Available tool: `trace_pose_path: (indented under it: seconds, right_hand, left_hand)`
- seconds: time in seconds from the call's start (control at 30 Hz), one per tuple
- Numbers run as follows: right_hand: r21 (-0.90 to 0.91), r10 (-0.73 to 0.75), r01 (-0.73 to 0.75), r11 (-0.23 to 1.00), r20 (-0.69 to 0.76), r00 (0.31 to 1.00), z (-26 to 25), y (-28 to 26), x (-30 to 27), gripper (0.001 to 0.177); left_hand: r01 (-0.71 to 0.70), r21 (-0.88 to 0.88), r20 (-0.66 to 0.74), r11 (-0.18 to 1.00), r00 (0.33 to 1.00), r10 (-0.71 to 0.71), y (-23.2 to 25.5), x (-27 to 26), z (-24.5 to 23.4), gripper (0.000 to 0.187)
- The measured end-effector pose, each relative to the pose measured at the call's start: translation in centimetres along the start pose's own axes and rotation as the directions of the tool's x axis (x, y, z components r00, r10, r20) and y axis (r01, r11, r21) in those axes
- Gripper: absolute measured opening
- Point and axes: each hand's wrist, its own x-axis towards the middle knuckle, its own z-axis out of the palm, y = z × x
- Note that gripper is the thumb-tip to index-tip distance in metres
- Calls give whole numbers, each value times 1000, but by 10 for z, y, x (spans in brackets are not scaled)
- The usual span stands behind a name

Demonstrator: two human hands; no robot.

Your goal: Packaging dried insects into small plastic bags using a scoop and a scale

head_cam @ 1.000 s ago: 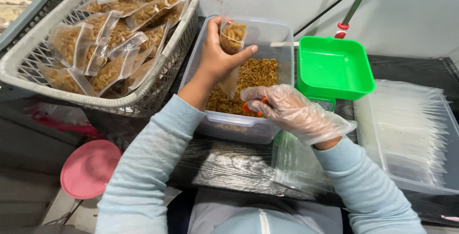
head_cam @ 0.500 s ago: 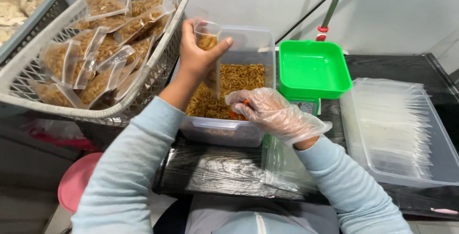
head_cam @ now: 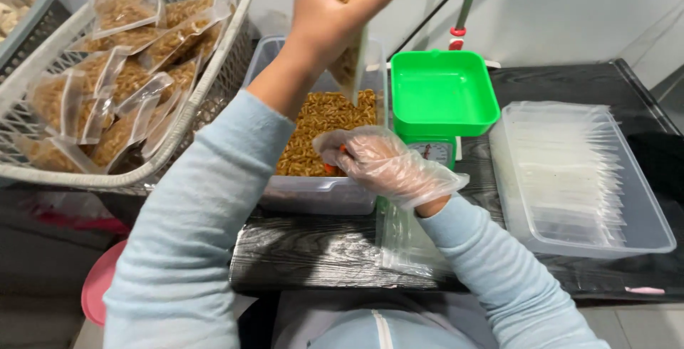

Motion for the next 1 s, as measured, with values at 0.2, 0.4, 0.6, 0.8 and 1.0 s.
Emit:
trace_pose_path:
  seconds: [0.2,0.4,0.6,0.8,1.0]
  right_hand:
    - [-5,-41,40,999,-100,994,11,15,-1,22]
    - [-453,-310,209,866,-161,937,97,138,6,32]
    - [-286,-53,15,958,-127,990,136,186,7,44]
    - [161,-10,59,985,-291,957,68,75,4,7]
    - [-320,-196,127,939,-194,961,50,49,3,30]
  left_hand:
    - [-31,-88,361,996,930,61,13,18,64,38]
    - [49,-221,539,974,839,80,-15,16,145,58]
    - [-23,11,745,1000,668,8,-24,-10,168,69]
    - [-31,107,841,994,536,-73,15,-16,130,126]
    - [-163,-31,697,986,704,138,43,-24,56,84]
